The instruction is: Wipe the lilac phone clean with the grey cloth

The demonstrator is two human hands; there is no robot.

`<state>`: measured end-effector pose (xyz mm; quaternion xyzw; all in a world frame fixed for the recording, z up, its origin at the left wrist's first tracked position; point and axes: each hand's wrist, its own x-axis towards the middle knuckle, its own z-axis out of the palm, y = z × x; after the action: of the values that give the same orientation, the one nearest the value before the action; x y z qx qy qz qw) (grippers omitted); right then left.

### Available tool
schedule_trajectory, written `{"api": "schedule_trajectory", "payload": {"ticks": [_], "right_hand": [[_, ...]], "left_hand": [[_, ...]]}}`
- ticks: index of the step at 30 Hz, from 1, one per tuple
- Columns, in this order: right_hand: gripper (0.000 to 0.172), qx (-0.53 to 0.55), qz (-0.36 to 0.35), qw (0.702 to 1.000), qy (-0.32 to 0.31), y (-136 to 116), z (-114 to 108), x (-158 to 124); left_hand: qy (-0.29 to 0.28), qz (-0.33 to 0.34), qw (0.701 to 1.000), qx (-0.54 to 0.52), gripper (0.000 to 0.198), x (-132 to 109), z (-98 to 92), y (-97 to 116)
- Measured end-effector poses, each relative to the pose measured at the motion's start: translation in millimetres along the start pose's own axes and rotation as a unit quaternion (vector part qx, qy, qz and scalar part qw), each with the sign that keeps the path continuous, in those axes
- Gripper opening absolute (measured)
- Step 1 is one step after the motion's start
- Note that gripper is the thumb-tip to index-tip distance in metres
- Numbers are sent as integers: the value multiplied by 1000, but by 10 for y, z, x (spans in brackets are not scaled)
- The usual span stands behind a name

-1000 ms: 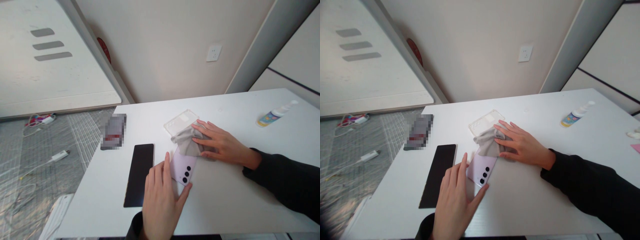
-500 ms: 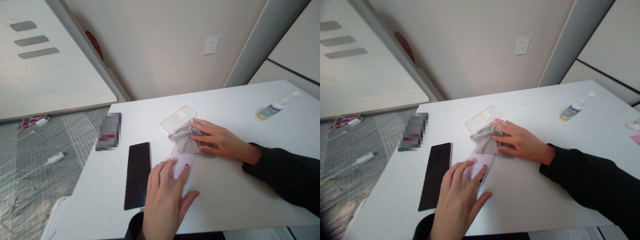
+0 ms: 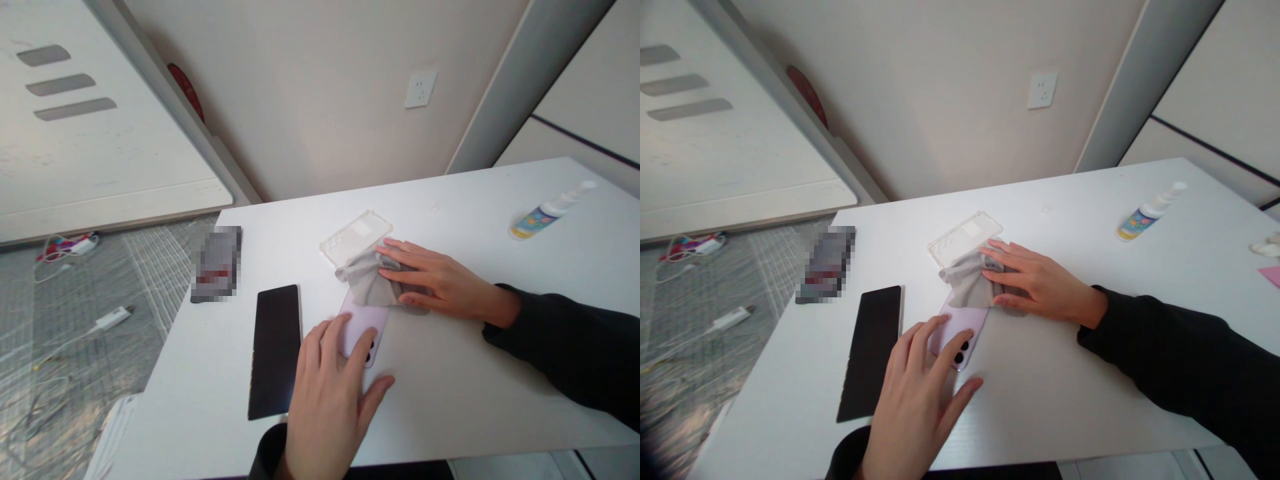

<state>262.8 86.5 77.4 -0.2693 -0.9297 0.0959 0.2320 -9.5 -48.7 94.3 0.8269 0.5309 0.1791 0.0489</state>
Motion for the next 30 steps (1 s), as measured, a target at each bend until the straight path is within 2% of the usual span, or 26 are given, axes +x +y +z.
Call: {"api": "schedule_trajectory", "payload": {"ticks": [5,13,17,19,22,25,30], "right_hand": [[48,12,4,1000,0,0,1,-2],[50,24,4,1000,4,32,9,-1],[51,12,-2,1000,-1,3,-7,6],[53,6,-27,999,-19,-122,-6,24],[63,26,-111,991,-77,-371,9,50],[68,35,-162,980,-108,-429,7,49],[53,-36,-58,997,-29,-216,-35,26]], "left_hand": [[5,-6,1000,-11,36,8,5,-2],[-1,2,1000,11,42,26,28,-1],[29,-13,999,3,42,15,72,-24],[48,-24,999,-5,45,1,96,-39],[63,-31,997,-14,53,-22,119,-56],[67,-42,997,-21,59,-32,120,-63],[81,-61,994,-27,62,-28,109,-72]]}}
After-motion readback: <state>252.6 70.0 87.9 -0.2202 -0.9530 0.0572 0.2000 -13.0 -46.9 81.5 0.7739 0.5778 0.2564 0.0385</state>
